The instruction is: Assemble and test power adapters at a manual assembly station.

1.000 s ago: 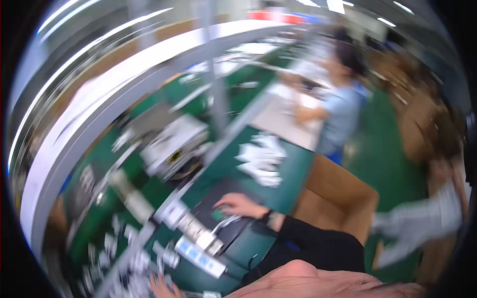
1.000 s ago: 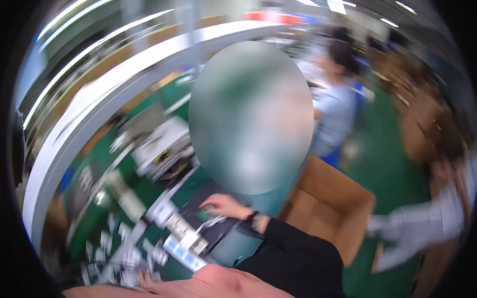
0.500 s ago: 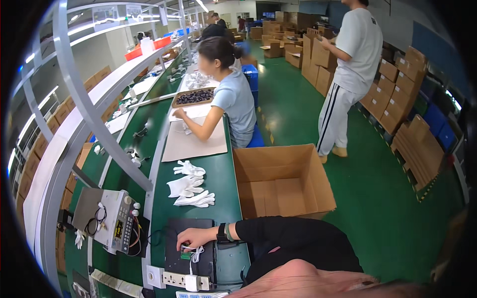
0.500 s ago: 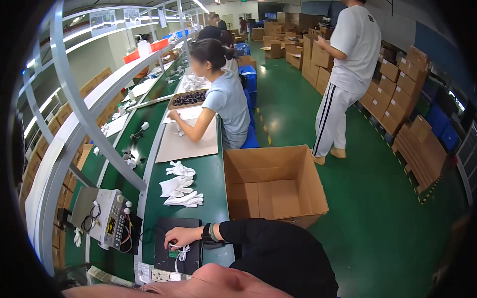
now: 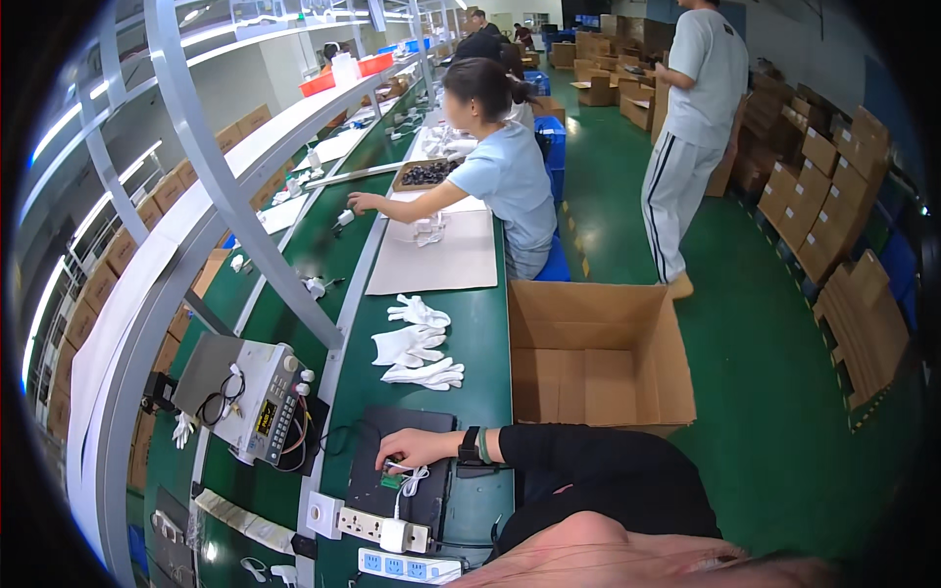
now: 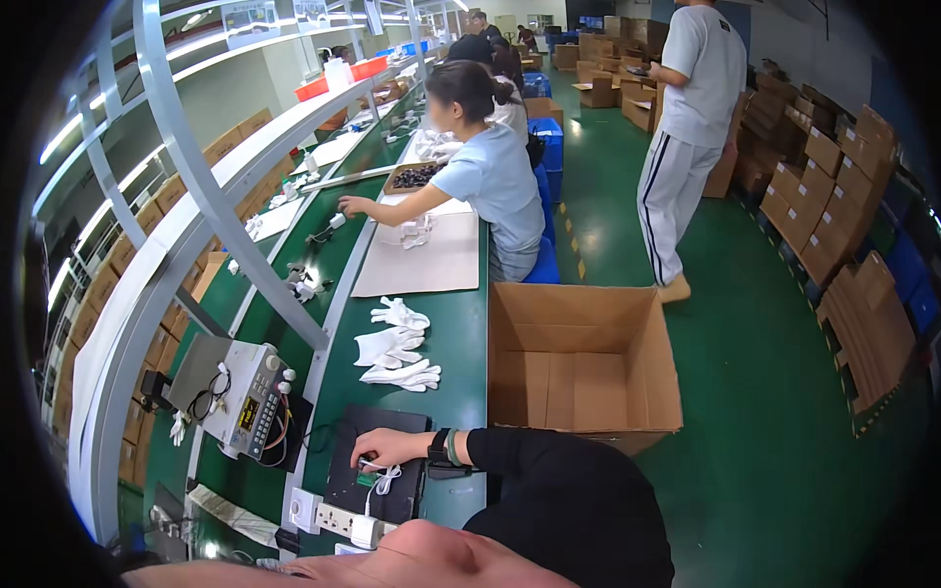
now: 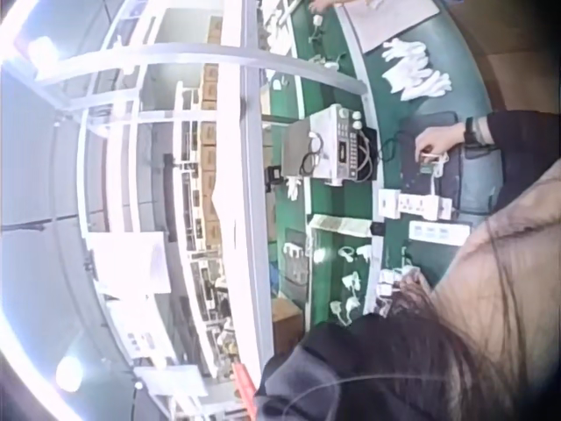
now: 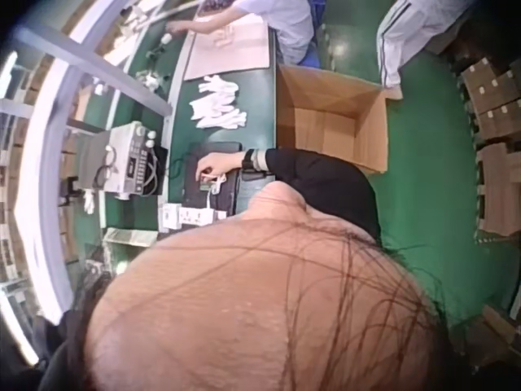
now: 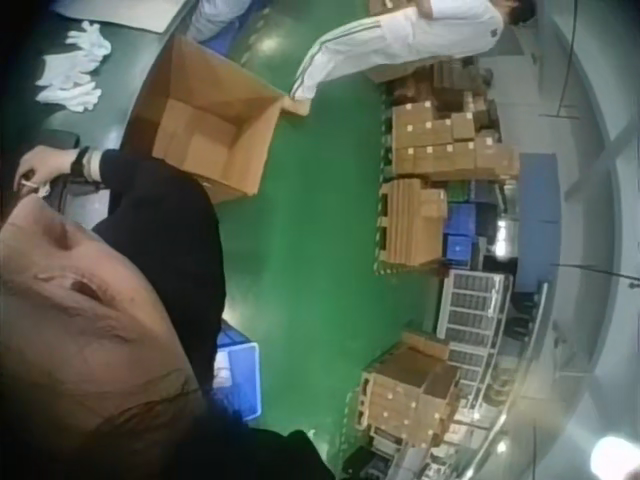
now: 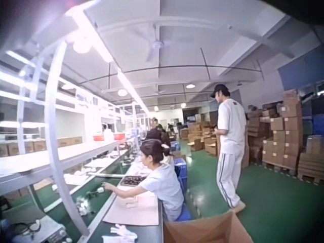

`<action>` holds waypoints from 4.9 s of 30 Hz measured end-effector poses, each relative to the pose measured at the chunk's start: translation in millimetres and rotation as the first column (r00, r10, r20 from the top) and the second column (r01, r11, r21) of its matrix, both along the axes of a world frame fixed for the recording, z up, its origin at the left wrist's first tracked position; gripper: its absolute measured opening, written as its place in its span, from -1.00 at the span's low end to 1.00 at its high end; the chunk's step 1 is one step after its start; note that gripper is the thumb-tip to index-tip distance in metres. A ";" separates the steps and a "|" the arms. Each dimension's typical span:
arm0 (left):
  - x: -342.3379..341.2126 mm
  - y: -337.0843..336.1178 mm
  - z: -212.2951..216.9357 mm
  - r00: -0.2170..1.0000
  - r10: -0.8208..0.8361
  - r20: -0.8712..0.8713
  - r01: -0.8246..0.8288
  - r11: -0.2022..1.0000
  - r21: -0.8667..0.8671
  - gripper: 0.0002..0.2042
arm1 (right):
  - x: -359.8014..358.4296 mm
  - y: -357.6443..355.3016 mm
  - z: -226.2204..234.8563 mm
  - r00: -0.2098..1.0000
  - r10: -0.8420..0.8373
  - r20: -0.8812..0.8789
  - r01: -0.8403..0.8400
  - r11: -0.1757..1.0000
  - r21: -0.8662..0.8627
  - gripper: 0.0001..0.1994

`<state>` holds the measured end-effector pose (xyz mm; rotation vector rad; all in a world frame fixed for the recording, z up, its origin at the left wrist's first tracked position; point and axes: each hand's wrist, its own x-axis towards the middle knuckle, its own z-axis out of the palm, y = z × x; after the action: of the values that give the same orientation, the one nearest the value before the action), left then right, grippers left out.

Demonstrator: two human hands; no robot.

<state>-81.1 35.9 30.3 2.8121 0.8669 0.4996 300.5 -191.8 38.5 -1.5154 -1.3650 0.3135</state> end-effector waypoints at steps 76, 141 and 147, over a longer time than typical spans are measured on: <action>3.3 153.2 -48.5 0.942 0.313 0.122 -0.268 0.919 -0.288 -0.62 | -5.5 0.1 20.7 0.997 -0.072 0.005 0.072 0.990 -0.118 -0.74; -137.7 160.9 123.3 0.807 0.539 0.243 -0.531 0.841 -0.103 -0.47 | 9.4 3.3 -2.0 0.990 -0.076 -0.122 0.048 0.975 -0.215 -0.78; -307.6 120.1 61.3 0.559 0.825 0.086 -0.813 0.565 -0.140 -0.47 | 5.8 9.4 -1.2 0.988 -0.095 -0.124 0.061 0.965 -0.254 -0.79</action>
<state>-388.7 156.0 91.6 2.0643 2.1082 0.7234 306.3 -182.4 37.3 -1.7171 -1.1880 0.5448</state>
